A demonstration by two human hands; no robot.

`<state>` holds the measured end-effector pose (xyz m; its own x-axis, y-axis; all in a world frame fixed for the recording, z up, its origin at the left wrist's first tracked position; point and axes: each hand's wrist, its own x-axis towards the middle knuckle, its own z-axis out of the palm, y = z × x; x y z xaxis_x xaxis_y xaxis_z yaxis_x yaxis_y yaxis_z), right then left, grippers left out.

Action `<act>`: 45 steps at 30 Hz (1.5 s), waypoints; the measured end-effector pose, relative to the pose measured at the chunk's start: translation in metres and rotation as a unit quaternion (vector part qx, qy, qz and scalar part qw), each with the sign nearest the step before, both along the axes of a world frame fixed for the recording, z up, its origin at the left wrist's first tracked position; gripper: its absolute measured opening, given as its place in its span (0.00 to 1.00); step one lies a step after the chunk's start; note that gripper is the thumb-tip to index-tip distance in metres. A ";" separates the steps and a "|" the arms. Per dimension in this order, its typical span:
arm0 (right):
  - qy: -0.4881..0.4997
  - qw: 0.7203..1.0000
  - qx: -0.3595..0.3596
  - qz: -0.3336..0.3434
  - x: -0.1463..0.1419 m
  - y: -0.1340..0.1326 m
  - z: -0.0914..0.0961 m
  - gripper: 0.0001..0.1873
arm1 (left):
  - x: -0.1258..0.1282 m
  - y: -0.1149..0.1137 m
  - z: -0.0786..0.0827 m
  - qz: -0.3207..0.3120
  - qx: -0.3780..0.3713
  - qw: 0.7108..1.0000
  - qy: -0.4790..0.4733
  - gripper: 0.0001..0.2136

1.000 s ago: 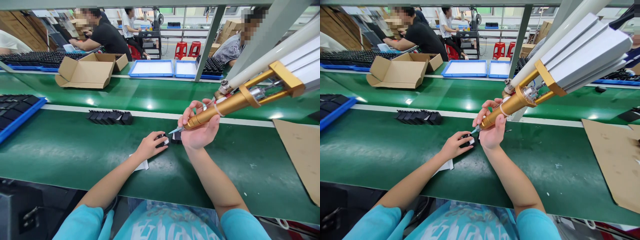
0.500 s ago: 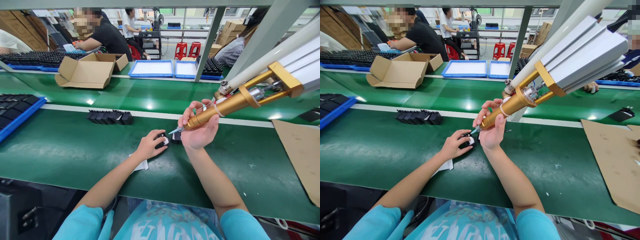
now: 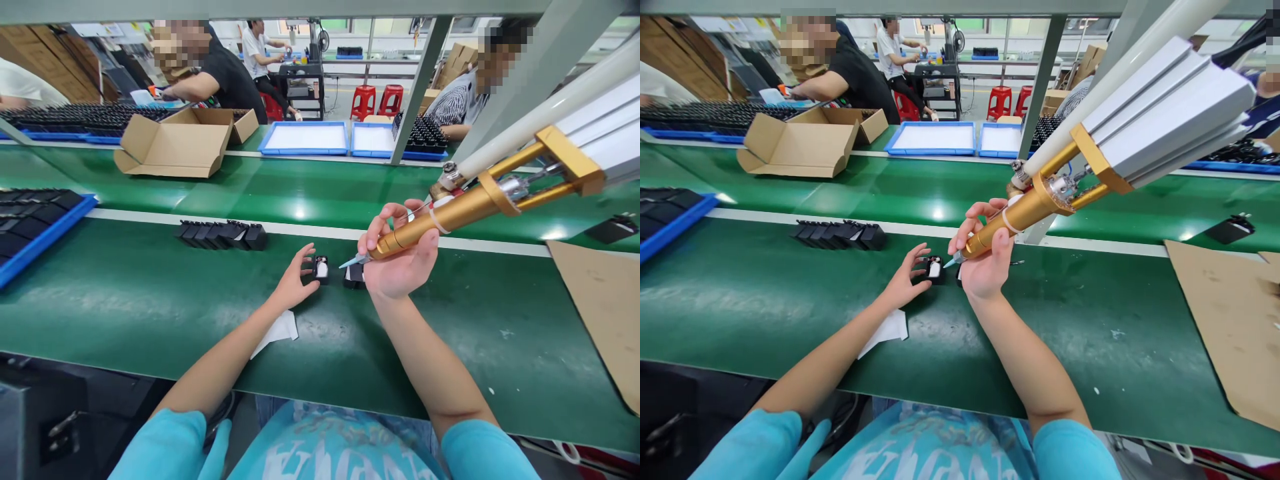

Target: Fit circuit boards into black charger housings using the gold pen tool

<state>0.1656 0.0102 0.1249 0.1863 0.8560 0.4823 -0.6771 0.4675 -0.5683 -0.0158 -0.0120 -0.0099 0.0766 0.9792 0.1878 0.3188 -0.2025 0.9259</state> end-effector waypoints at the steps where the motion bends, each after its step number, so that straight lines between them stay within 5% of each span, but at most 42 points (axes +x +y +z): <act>1: 0.001 1.000 0.000 0.001 0.000 0.000 0.000 0.19 | -0.003 0.003 0.000 0.005 -0.022 0.998 -0.063 0.35; 6: 0.008 1.000 0.005 0.006 0.000 0.000 0.000 0.19 | -0.009 0.008 0.012 0.036 -0.066 0.946 -0.315 0.16; 10: -0.001 1.000 -0.003 -0.003 0.000 0.000 0.001 0.20 | -0.008 0.006 0.021 0.030 -0.099 0.931 -0.351 0.09; 13: -0.008 1.000 -0.010 -0.009 0.000 0.000 0.001 0.20 | -0.007 0.006 0.019 0.025 -0.089 0.946 -0.309 0.05; 20: -0.010 1.000 -0.010 -0.013 0.000 0.000 0.001 0.20 | -0.001 0.004 0.006 0.098 0.022 0.993 -0.054 0.15; 25: -0.010 1.000 -0.006 -0.009 -0.001 0.000 0.001 0.19 | 0.016 0.002 -0.001 0.054 0.014 0.997 0.052 0.42; 33: -0.008 1.000 -0.004 -0.010 0.000 0.000 0.001 0.19 | -0.024 0.010 0.011 -0.134 -0.018 0.991 0.017 0.31; 39: -0.003 1.000 0.003 -0.008 0.000 0.001 0.000 0.18 | -0.020 0.008 0.014 -0.010 -0.069 0.997 0.024 0.24; 45: -0.007 1.000 -0.002 -0.005 0.000 0.001 -0.001 0.18 | -0.011 -0.001 0.018 0.007 0.035 0.983 0.180 0.20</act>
<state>0.1661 0.0112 0.1242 0.1878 0.8558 0.4821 -0.6646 0.4721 -0.5792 -0.0266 -0.0128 0.0082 0.1367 0.9664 0.2175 0.6265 -0.2544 0.7368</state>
